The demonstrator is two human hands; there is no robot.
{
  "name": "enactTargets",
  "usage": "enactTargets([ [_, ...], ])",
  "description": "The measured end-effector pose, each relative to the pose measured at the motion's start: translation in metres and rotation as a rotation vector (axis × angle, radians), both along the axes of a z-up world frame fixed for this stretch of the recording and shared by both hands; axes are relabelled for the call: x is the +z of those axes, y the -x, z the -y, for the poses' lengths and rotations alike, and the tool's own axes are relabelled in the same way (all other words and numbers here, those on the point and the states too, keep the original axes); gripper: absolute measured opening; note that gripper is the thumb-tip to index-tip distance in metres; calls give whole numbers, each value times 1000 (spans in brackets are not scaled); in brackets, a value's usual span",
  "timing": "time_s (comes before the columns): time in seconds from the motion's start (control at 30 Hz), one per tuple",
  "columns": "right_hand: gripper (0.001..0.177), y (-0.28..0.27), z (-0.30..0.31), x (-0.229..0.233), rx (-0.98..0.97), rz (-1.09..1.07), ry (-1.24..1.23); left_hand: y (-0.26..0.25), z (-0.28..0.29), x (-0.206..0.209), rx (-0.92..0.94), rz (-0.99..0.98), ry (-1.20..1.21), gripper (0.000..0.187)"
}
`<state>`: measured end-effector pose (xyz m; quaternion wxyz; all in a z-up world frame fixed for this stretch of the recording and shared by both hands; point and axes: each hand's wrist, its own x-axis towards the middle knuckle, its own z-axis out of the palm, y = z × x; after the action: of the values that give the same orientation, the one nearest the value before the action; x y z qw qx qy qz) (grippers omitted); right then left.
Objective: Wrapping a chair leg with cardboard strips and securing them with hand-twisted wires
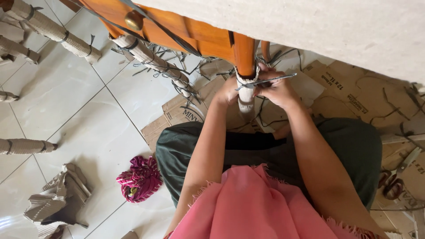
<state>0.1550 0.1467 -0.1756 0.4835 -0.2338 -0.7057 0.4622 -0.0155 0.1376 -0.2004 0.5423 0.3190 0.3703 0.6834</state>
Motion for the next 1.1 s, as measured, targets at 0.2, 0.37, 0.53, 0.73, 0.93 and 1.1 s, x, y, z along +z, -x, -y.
enactTargets([
  [0.2, 38, -8, -4, 37, 230, 109, -55, -11, -10, -17, 55, 25, 31, 22],
  [0.37, 27, -12, -15, 46, 336, 203, -44, -13, -12, -25, 101, 34, 45, 22],
  [0.53, 31, -11, -1, 68, 284, 229, 34, -17, -6, -37, 136, 60, 60, 22],
  [0.73, 28, -14, 2, 80, 316, 253, 80, -24, 33, 16, 364, 153, 99, 22],
  [0.93, 31, -15, 5, 88, 330, 234, 117, -7, 82, 10, 170, 412, -38, 17],
  [1.1, 20, -17, 4, 79, 340, 202, 152, -19, 134, 31, 207, -5, -161, 31],
])
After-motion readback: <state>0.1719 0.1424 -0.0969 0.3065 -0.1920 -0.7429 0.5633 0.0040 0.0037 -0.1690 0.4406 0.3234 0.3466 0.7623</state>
